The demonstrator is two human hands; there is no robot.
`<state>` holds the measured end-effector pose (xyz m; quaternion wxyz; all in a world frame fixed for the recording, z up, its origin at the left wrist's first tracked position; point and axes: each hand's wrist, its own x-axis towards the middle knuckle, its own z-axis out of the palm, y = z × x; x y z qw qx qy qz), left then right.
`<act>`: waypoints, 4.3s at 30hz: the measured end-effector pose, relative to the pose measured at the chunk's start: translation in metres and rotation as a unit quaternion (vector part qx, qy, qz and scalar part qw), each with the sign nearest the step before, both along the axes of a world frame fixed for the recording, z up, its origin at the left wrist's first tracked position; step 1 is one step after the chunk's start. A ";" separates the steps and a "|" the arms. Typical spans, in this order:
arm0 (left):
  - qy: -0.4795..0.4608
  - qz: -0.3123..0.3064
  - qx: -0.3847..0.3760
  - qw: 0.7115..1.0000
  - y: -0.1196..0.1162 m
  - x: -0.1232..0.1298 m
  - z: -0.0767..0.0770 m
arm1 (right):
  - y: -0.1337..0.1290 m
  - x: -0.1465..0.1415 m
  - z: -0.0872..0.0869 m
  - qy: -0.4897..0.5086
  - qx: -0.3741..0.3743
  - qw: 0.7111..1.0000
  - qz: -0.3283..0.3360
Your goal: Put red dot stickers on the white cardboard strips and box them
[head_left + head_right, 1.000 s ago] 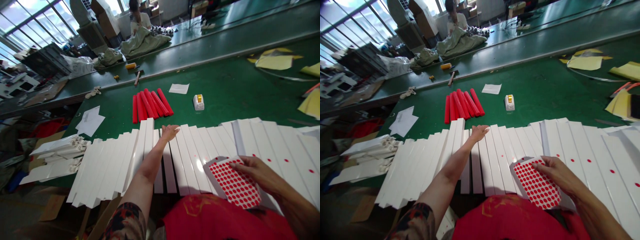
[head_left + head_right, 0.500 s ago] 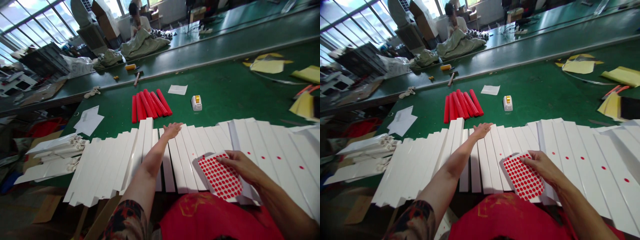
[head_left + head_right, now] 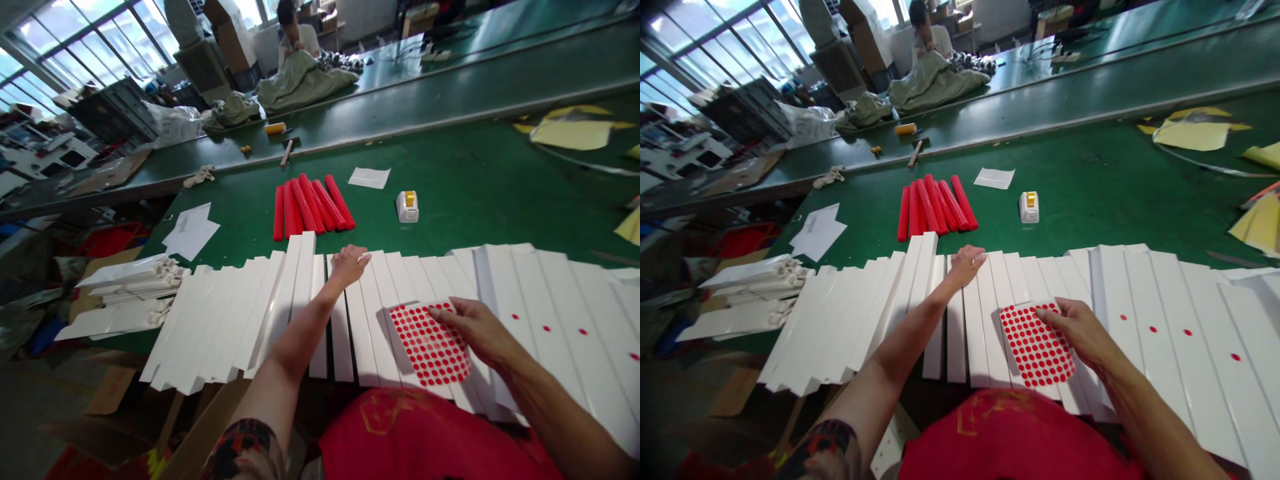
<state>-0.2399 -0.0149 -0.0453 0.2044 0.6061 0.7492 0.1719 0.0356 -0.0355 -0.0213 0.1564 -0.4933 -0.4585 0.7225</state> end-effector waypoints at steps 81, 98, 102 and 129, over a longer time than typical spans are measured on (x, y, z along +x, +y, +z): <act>-0.158 0.125 -0.023 0.979 -0.106 0.031 -0.015 | -0.001 -0.016 -0.004 -0.004 -0.025 0.996 0.091; 0.089 0.158 0.023 0.983 -0.118 0.034 -0.024 | -0.002 -0.018 -0.008 0.002 -0.027 0.993 0.111; -0.059 0.081 -0.013 0.995 -0.119 0.034 -0.011 | -0.002 -0.023 -0.004 0.001 -0.028 0.994 0.105; -0.120 0.147 0.015 0.982 -0.116 0.023 -0.019 | -0.005 -0.021 -0.005 -0.014 -0.012 0.993 0.114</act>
